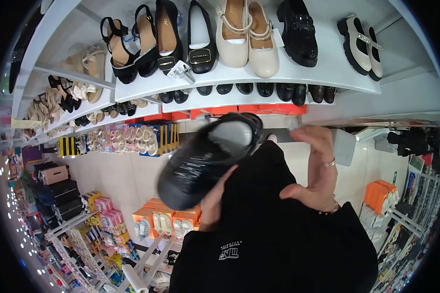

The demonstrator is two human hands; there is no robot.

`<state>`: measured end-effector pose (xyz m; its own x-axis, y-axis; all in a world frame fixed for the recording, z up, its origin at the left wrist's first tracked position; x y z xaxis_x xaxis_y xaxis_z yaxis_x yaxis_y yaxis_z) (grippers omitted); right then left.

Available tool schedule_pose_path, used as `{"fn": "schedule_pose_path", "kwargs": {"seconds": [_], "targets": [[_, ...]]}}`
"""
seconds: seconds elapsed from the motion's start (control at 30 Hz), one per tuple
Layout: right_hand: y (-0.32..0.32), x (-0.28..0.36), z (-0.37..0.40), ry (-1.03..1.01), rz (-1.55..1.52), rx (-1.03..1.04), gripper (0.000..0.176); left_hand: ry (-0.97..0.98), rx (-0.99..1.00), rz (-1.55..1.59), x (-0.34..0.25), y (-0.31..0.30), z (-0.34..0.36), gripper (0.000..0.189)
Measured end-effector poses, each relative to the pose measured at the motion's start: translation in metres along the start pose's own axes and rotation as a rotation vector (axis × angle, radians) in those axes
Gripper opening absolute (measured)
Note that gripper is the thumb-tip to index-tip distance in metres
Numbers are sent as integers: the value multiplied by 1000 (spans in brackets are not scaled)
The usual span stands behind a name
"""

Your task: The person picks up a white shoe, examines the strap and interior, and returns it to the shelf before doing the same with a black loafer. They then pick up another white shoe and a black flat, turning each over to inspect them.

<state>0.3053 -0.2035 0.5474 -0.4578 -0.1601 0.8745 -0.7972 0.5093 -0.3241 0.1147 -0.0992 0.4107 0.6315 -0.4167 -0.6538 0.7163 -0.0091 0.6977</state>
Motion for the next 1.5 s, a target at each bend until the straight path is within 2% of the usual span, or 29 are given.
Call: {"fn": "schedule_pose_path", "kwargs": {"seconds": [0.07, 0.13, 0.2, 0.27, 0.33, 0.37, 0.47, 0.5, 0.6, 0.7, 0.73, 0.77, 0.83, 0.87, 0.9, 0.93, 0.97, 1.0, 1.03, 1.07, 1.1, 1.13, 1.2, 1.27, 1.3, 1.33, 1.4, 1.43, 1.5], "targets": [[-7, -9, 0, -9, 131, -19, 81, 261, 168, -221, -15, 13, -5, 70], [-8, -21, 3, 22, 113, -1, 80, 202, 169, 27, -22, 16, -11, 73], [-4, -31, 4, 122, 48, 115, 77, 91, 197, 124, -18, 7, -15, 70], [4, -39, 9, 158, -49, 173, 78, -12, 268, 143, -17, 10, -13, 72], [14, -42, 12, 242, -299, 227, 84, -15, 206, 152, -13, 11, -8, 70], [18, -39, 13, 319, -316, 279, 94, -25, 153, 163, -10, 11, -7, 69], [21, -32, 11, 299, -322, 374, 94, -75, 176, 266, 1, 9, -13, 67], [23, -29, 12, 290, -304, 358, 94, -166, 184, 395, 7, 13, -20, 63], [18, -29, 14, 207, -184, 323, 89, -293, 271, 423, 11, 24, -32, 62], [5, -36, 13, 174, -64, 130, 71, -474, 390, 472, 11, 40, -38, 59], [4, -39, 13, 183, -58, 118, 71, -534, 429, 487, 10, 47, -37, 58], [5, -46, 14, 272, -126, 120, 68, -591, 231, 492, 3, 62, -25, 51], [5, -51, 19, 500, -362, 124, 54, -641, 330, 524, 14, 66, -33, 53], [1, -49, 19, 503, -355, 109, 54, -673, 423, 558, 19, 67, -37, 55], [-4, -49, 21, 647, -483, 94, 48, -679, 371, 502, 24, 61, -37, 65], [-7, -47, 22, 791, -615, 83, 43, -686, 374, 504, 30, 61, -36, 65], [-10, -41, 18, 758, -626, -65, 33, -668, 300, 546, 37, 60, -35, 69], [-12, -38, 20, 758, -625, -67, 33, -647, 227, 587, 43, 57, -36, 73], [-19, -32, 18, 549, -334, -120, 32, -659, 366, 477, 51, 44, -47, 73], [-25, -23, 16, 335, -46, -169, 31, -659, 368, 478, 50, 46, -46, 73], [-27, -9, 11, 242, 121, -192, 31, -604, 367, 359, 48, 48, -44, 75], [-25, -3, 10, 243, 123, -196, 31, -550, 366, 241, 47, 49, -43, 78], [-21, 16, 10, -154, 410, -187, 30, -548, 401, 212, 55, 45, -46, 76], [-17, 21, 19, -427, 443, 76, 28, -585, 365, 210, 65, 40, -50, 69], [-12, 26, 20, -593, 595, 0, 28, -592, 417, 198, 68, 42, -52, 65], [-8, 28, 20, -602, 645, 41, 24, -593, 425, 200, 72, 46, -54, 65], [-4, 20, 21, -585, 657, 166, 29, -527, 575, 247, 78, 58, -54, 63], [-4, 16, 25, -590, 665, 162, 29, -524, 581, 227, 82, 59, -55, 61], [-11, 11, 31, -607, 574, -6, 33, -524, 584, 226, 89, 67, -53, 62]]}}
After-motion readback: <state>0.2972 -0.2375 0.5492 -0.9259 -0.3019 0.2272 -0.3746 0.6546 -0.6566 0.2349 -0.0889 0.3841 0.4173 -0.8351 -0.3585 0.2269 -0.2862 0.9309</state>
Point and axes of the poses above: each hand's wrist, its own z-axis away from the middle knuckle, its own y-axis out of the palm, x = y × z, the point moved 3 cm from there along -z, towards the middle knuckle, and after that the axes turned 3 degrees about z, right-handed, at the moved point
